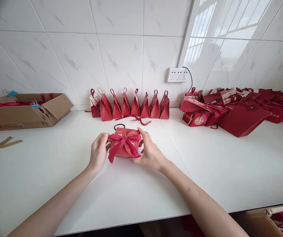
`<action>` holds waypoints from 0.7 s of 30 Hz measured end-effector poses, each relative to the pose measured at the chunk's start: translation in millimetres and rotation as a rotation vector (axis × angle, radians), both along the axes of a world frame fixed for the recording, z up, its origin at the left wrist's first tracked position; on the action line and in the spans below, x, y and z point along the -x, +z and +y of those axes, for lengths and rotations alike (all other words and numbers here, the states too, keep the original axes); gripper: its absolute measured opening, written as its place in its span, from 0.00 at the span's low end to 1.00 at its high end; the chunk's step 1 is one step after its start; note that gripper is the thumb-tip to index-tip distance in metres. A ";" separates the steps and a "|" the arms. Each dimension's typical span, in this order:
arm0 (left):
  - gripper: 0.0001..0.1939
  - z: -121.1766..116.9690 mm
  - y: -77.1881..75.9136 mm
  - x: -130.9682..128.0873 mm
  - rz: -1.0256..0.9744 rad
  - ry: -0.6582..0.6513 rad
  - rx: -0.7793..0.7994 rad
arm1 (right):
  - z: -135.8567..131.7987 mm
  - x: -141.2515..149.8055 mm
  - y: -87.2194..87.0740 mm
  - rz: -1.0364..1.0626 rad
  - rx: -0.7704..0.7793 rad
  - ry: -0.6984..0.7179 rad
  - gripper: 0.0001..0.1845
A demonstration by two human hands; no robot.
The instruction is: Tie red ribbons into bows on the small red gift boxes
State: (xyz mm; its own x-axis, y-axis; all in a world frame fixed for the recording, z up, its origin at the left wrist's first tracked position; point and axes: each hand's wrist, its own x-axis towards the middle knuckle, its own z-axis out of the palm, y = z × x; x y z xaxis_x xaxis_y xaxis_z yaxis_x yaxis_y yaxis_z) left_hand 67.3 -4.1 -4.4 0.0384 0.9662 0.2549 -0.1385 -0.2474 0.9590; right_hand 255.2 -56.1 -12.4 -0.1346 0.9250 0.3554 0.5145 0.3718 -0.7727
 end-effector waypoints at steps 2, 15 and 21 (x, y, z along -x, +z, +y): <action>0.16 2.2 -1.2 1.2 -0.067 -0.015 0.003 | 1.2 -1.2 2.6 0.166 0.088 0.026 0.55; 0.15 17.7 -13.9 11.6 0.215 0.068 -0.085 | 13.4 -17.1 5.7 1.177 0.530 0.335 0.29; 0.15 19.7 -16.4 20.4 0.602 -0.027 -0.223 | 7.1 -22.8 44.7 0.850 0.281 0.164 0.29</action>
State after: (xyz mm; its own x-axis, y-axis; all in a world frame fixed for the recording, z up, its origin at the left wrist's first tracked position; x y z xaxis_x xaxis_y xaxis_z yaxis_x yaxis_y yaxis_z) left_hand 46.9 15.6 -20.7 0.2610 0.8893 0.3755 0.3995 -0.4537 0.7966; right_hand 278.1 -49.0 32.3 -0.0678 0.9848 0.1599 -0.3132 0.1311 -0.9406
